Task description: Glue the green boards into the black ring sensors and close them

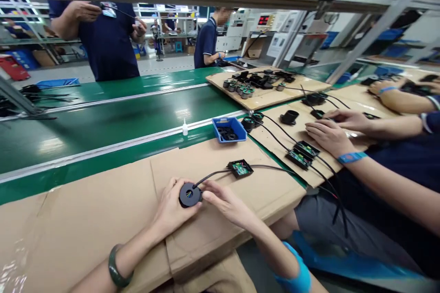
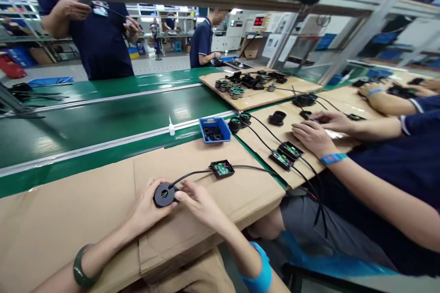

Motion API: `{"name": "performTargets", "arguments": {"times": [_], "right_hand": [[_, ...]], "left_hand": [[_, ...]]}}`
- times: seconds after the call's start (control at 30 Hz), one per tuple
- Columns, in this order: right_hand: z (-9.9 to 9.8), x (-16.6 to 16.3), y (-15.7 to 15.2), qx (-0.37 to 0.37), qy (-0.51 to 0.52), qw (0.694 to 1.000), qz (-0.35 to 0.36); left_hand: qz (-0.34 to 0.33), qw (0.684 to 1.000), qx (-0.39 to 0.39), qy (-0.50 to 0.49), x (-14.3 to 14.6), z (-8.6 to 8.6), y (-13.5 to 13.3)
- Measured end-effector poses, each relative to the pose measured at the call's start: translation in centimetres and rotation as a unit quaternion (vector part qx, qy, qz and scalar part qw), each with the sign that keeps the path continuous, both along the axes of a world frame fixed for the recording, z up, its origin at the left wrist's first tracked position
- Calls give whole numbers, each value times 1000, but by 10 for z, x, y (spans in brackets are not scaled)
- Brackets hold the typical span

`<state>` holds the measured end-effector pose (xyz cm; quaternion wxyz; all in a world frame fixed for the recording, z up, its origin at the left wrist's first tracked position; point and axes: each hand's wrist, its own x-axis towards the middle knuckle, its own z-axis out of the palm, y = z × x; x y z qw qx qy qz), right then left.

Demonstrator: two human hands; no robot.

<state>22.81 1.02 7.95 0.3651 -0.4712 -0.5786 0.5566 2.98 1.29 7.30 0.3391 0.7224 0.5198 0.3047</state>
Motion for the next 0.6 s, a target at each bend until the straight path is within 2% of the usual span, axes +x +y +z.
{"name": "performTargets", "arguments": {"times": [0.07,0.1,0.13,0.17,0.2,0.27,0.33,0.4,0.5,0.6], "right_hand": [[1,47,2,30,-85,996,-25],[-2,74,6,84,-198,975,-61],[-8,102,12,149,-312,933,-96],[-15,129,19,213,-415,876,-122],[-23,152,26,227,-447,854,-142],[-40,184,39,236,-479,832,-149],[-51,199,48,232,-490,827,-148],[-52,202,55,235,-498,822,-144],[-42,199,61,248,-484,832,-109],[-34,191,66,297,-441,845,-54]], "left_hand": [[1,1000,-8,-17,1,1,-2],[1,1000,-12,-23,1,2,-3],[0,999,-16,-29,0,2,-3],[-3,999,-20,-36,0,3,-4],[-7,999,-23,-42,-1,4,-4],[-15,998,-29,-56,-2,4,-3],[-23,997,-36,-70,-3,3,-2],[-26,995,-43,-84,-4,3,0],[-14,993,-57,-102,-9,6,1],[8,987,-88,-136,-26,13,1]]}}
